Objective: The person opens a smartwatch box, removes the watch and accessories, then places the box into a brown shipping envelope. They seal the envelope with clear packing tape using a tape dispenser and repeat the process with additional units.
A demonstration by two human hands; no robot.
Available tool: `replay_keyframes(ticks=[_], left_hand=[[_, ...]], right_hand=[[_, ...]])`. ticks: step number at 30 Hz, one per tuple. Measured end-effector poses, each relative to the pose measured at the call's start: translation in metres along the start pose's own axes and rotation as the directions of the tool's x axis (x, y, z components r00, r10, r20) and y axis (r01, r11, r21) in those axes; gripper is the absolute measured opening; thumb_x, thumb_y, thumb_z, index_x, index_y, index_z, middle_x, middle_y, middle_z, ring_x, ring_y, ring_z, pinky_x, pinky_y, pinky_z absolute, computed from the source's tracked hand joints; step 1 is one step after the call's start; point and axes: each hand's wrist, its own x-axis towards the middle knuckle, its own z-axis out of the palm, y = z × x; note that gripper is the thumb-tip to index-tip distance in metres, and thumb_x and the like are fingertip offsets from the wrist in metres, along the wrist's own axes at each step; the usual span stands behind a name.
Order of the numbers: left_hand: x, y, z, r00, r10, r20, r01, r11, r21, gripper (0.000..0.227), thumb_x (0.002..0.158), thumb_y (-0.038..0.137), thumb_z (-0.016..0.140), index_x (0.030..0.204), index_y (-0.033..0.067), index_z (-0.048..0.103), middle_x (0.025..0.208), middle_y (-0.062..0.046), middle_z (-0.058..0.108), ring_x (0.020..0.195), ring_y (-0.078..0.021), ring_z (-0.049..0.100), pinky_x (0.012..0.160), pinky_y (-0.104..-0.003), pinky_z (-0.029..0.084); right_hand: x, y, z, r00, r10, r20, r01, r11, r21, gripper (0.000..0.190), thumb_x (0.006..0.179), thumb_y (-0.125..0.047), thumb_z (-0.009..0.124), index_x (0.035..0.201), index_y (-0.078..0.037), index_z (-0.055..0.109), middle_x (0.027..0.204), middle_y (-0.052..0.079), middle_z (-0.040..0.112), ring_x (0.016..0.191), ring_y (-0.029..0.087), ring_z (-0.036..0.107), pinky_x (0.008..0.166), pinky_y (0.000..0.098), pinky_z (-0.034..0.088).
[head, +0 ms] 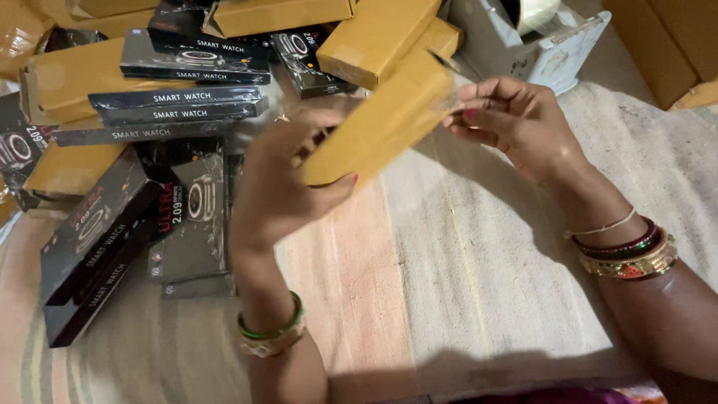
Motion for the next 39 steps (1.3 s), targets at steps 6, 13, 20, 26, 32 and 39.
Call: replay_keyframes(ticks=[6,13,20,26,32,39], left_hand=[[0.009,0.016,0.054,0.986,0.135,0.094,-0.14,0.989,0.047,0.05,0.065,0.033,0.091,0.105,0.0075,0.074,0.116,-0.01,0.071,0.097,-0.0214,0.068,0.086,-0.038,0.055],[0.023,-0.041,0.072,0.992,-0.066,-0.112,0.082,0.986,0.146,0.038,0.09,0.036,0.078,0.117,0.0112,0.072,0.129,-0.011,0.066,0.118,-0.0278,0.064,0.101,-0.046,0.052],[0.023,-0.06,0.107,0.986,-0.154,-0.069,0.168,0.866,0.471,0.057,0.097,0.053,0.053,0.137,0.0126,0.057,0.139,-0.016,0.058,0.136,-0.0336,0.044,0.104,-0.064,0.029],[0.022,-0.057,0.108,0.986,-0.146,-0.079,0.166,0.861,0.48,0.06,0.096,0.053,0.054,0.14,0.0132,0.055,0.139,-0.016,0.057,0.136,-0.0333,0.044,0.104,-0.065,0.027],[0.022,-0.054,0.106,0.976,-0.198,-0.085,0.215,0.886,0.411,0.054,0.09,0.049,0.063,0.133,0.017,0.061,0.138,-0.011,0.06,0.135,-0.0302,0.047,0.109,-0.061,0.026],[0.02,-0.105,0.095,0.812,-0.418,-0.408,0.038,0.734,-0.678,0.053,0.096,0.043,0.068,0.126,0.0006,0.066,0.125,-0.01,0.066,0.123,-0.0201,0.059,0.111,-0.032,0.042]], right_hand=[[0.005,0.022,-0.018,0.975,0.177,-0.137,-0.183,0.983,-0.032,0.04,0.107,-0.032,0.044,0.118,0.0,0.065,0.123,0.019,0.067,0.117,0.028,0.065,0.103,0.0379,0.053],[0.016,0.044,-0.006,0.968,-0.242,0.072,0.208,0.603,-0.77,0.053,0.109,-0.039,0.037,0.146,-0.003,0.049,0.155,0.025,0.042,0.15,0.04,0.028,0.121,0.0539,0.027],[0.003,0.057,0.046,0.892,-0.074,0.446,0.446,-0.015,-0.895,0.072,0.1,-0.056,0.02,0.16,-0.016,0.016,0.166,0.007,0.019,0.155,0.034,0.004,0.116,0.0687,-0.003],[0.007,0.056,0.046,0.871,-0.073,0.485,0.49,0.097,-0.866,0.071,0.1,-0.052,0.021,0.161,-0.015,0.015,0.167,0.009,0.015,0.153,0.035,0.007,0.116,0.0674,0.002],[0.004,0.056,0.041,0.884,-0.065,0.462,0.467,0.144,-0.873,0.072,0.099,-0.053,0.031,0.16,-0.016,0.019,0.168,0.009,0.017,0.154,0.033,0.011,0.119,0.0662,0.007],[0.017,0.059,0.012,0.995,0.056,0.078,-0.039,0.977,-0.21,0.081,0.099,-0.051,0.045,0.162,-0.009,0.016,0.168,0.017,0.025,0.154,0.034,0.028,0.116,0.052,0.037]])
